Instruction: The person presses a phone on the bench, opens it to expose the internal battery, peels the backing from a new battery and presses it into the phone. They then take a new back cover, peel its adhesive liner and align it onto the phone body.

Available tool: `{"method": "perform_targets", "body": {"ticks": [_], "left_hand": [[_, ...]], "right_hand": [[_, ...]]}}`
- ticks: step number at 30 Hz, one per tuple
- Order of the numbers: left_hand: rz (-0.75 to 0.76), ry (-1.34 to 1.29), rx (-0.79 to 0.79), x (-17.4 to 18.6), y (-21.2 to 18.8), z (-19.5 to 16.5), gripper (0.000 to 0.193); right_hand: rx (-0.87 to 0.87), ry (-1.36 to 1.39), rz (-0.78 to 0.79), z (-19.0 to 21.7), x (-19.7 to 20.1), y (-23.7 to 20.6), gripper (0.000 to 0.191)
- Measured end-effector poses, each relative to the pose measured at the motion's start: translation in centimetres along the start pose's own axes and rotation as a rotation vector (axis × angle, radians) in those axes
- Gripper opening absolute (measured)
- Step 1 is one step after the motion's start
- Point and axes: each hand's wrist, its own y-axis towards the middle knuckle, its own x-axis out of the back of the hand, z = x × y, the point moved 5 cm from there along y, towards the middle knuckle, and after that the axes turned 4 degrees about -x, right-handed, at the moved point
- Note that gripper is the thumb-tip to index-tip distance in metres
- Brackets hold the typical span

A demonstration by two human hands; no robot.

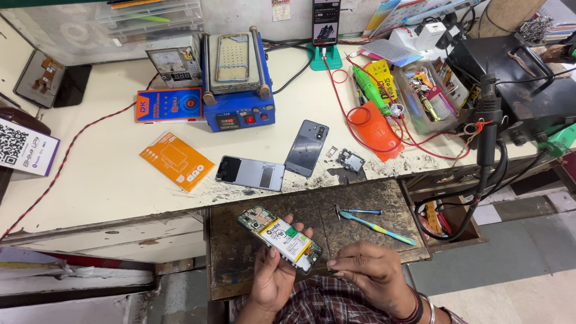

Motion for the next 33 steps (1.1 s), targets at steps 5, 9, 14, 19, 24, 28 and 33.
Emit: {"method": "perform_targets", "body": {"ticks": [5,9,14,19,24,28,33], "left_hand": [[0.027,-0.001,-0.009,-0.5,-0.1,0.1,0.080],[0.055,-0.016,-0.030,-0.9,0.2,0.4,0.078],[0.069,-0.023,-0.019,-1.4,0.3,0.9,0.074],[0.049,-0.021,0.009,-1.5,0.6,1.2,0.073],[0.048,-0.038,0.008,-1.6,0.7,1.5,0.071],[0.048,-0.037,0.012,-1.7,0.7,1.3,0.070],[0.066,-0.015,0.009,-1.9,0.2,0.9,0.075]], "right_hand": [[0.201,-0.180,-0.035,1.8,-0.4,0.5,0.028],[0.234,-0.219,-0.028,1.6,-0.5,0.7,0.030],[0.226,-0.316,-0.015,0.2,-1.0,0.7,0.034],[0.169,-0.362,-0.079,-0.9,-1.3,0.2,0.036],[0.192,-0.359,-0.126,-1.0,-1.5,0.5,0.033],[0.230,-0.346,-0.081,-0.3,-1.4,1.1,0.034],[0.257,-0.376,-0.009,1.3,-1.2,1.4,0.037]]}}
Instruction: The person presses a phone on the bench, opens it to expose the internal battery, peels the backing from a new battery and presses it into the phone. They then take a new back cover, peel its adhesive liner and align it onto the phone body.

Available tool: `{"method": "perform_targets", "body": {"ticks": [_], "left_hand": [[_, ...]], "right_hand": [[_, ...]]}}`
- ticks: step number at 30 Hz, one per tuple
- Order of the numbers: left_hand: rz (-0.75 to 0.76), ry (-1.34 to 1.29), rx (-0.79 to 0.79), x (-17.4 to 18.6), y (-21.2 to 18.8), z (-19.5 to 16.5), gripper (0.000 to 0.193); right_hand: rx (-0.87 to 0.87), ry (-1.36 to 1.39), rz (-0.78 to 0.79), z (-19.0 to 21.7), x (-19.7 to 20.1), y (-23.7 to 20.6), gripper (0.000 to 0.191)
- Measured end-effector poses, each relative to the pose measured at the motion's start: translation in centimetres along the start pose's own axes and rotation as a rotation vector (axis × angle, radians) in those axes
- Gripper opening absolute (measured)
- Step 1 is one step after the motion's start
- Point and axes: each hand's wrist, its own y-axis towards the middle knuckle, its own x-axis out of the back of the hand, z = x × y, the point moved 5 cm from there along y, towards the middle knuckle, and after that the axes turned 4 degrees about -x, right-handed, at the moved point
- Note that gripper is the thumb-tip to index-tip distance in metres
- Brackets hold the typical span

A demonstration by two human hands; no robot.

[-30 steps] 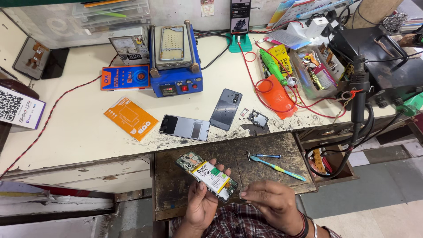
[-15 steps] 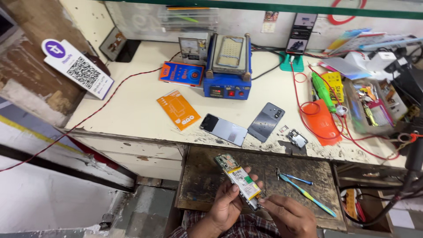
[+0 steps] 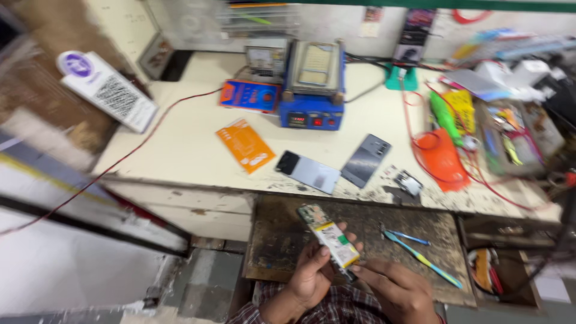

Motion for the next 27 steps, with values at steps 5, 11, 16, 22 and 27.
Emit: {"method": "perform_targets", "body": {"ticks": [5,11,16,22,27], "left_hand": [[0.006,0.024,0.012,-0.1,-0.1,-0.5,0.079],[-0.010,0.048,0.002,0.1,-0.2,-0.8,0.081],[-0.002,0.069,0.011,-0.1,-0.2,-1.0,0.083],[0.049,0.014,-0.010,-1.3,-0.1,-1.1,0.086],[0.089,0.012,-0.043,-2.1,-0.6,-1.4,0.086]], "right_hand": [[0.070,0.046,0.007,1.2,0.4,0.7,0.039],[0.126,0.001,0.014,1.8,0.5,0.8,0.041],[0.083,0.037,0.007,1.8,0.5,1.0,0.036],[0.084,0.053,0.047,2.2,1.3,1.7,0.038],[-0.010,0.112,0.079,2.3,1.8,1.7,0.030]]}}
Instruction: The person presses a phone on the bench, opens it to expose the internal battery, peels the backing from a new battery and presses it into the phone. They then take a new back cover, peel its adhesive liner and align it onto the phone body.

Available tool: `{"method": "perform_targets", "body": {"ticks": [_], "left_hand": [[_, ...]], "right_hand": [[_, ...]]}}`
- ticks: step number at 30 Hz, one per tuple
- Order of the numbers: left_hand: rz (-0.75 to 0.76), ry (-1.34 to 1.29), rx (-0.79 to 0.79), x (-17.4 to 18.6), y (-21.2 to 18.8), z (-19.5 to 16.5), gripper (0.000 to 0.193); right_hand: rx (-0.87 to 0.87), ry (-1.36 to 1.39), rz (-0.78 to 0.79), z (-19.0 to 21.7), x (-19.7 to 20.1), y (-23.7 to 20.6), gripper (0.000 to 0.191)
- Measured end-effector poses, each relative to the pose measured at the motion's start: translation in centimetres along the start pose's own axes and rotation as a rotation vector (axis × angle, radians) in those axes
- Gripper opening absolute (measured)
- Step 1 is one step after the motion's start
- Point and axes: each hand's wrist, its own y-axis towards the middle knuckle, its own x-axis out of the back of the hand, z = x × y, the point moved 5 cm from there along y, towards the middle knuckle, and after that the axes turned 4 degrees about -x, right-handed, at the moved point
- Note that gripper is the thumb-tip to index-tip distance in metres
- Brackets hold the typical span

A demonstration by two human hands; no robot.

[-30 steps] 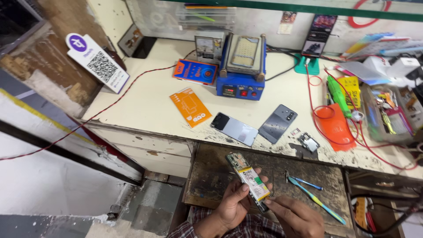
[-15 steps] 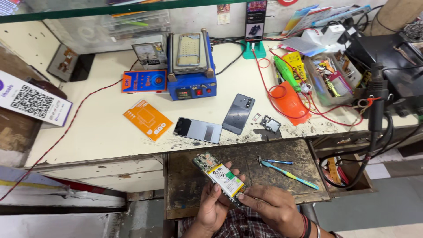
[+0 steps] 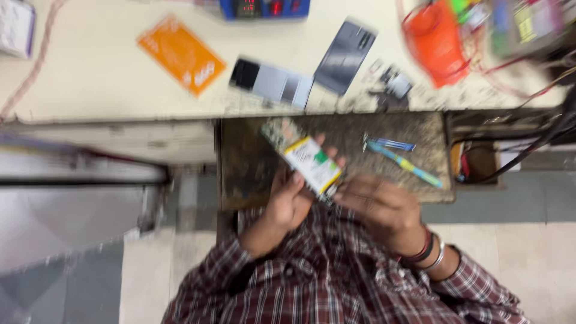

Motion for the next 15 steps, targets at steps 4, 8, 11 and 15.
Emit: {"method": "perform_targets", "body": {"ticks": [4,8,11,15], "left_hand": [[0.006,0.028,0.015,-0.5,0.5,-0.3,0.086],[-0.009,0.037,0.044,-1.1,0.7,-0.6,0.087],[-0.010,0.021,0.040,-1.3,0.7,-0.7,0.088],[-0.026,0.029,0.052,-1.3,0.5,-0.6,0.091]], "right_hand": [[-0.101,0.096,0.001,-0.2,0.1,0.0,0.028],[-0.163,0.124,0.019,-0.4,0.1,-0.3,0.029],[-0.192,0.133,0.031,-0.5,0.0,-0.5,0.029],[-0.200,0.159,0.034,-0.4,-0.2,-0.6,0.028]]}}
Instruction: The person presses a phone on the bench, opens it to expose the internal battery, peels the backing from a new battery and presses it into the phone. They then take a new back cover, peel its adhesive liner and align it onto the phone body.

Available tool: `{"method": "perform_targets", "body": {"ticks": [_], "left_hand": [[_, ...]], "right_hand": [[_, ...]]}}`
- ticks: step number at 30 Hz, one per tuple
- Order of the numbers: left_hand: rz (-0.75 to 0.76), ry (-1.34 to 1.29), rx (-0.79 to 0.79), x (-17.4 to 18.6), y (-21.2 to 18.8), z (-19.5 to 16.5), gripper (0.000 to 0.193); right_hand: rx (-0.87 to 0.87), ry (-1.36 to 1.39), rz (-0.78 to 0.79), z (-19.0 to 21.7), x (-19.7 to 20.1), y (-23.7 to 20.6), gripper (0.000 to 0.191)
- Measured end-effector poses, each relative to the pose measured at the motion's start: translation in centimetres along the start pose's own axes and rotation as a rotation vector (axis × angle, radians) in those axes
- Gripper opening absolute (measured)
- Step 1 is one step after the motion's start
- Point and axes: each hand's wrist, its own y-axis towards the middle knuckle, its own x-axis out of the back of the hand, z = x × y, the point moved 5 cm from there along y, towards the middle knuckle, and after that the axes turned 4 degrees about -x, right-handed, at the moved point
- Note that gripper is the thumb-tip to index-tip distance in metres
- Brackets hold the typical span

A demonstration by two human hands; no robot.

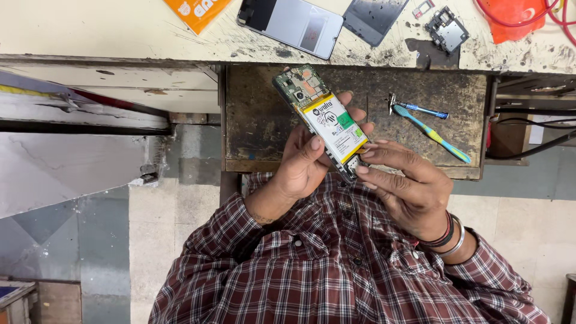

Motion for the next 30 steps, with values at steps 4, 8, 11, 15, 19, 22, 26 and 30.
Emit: {"method": "perform_targets", "body": {"ticks": [4,8,11,15,19,22,26,30], "left_hand": [[-0.003,0.001,0.004,0.0,-0.1,0.0,0.092],[0.002,-0.006,-0.006,-0.1,-0.2,0.0,0.092],[0.001,0.005,-0.016,-0.2,-0.2,0.1,0.092],[-0.006,-0.013,-0.002,-0.1,-0.4,0.3,0.092],[-0.001,-0.029,0.006,0.0,-0.5,0.5,0.093],[0.007,-0.042,0.006,0.0,-0.6,0.5,0.093],[0.014,-0.034,-0.001,0.1,-0.6,0.5,0.094],[0.038,-0.035,0.015,0.3,-0.8,0.6,0.094]], "right_hand": [[0.057,-0.042,0.007,0.5,-0.1,0.2,0.028],[0.093,-0.090,-0.035,1.0,-0.2,0.4,0.029],[0.152,-0.168,-0.057,1.4,-0.2,0.4,0.029],[0.196,-0.205,-0.069,1.7,-0.2,0.6,0.028],[0.229,-0.226,-0.083,1.9,-0.3,0.7,0.027],[0.229,-0.247,-0.066,1.9,-0.3,0.8,0.026],[0.244,-0.228,-0.058,1.9,-0.3,0.9,0.026],[0.259,-0.224,-0.055,1.6,-0.3,0.7,0.027]]}}
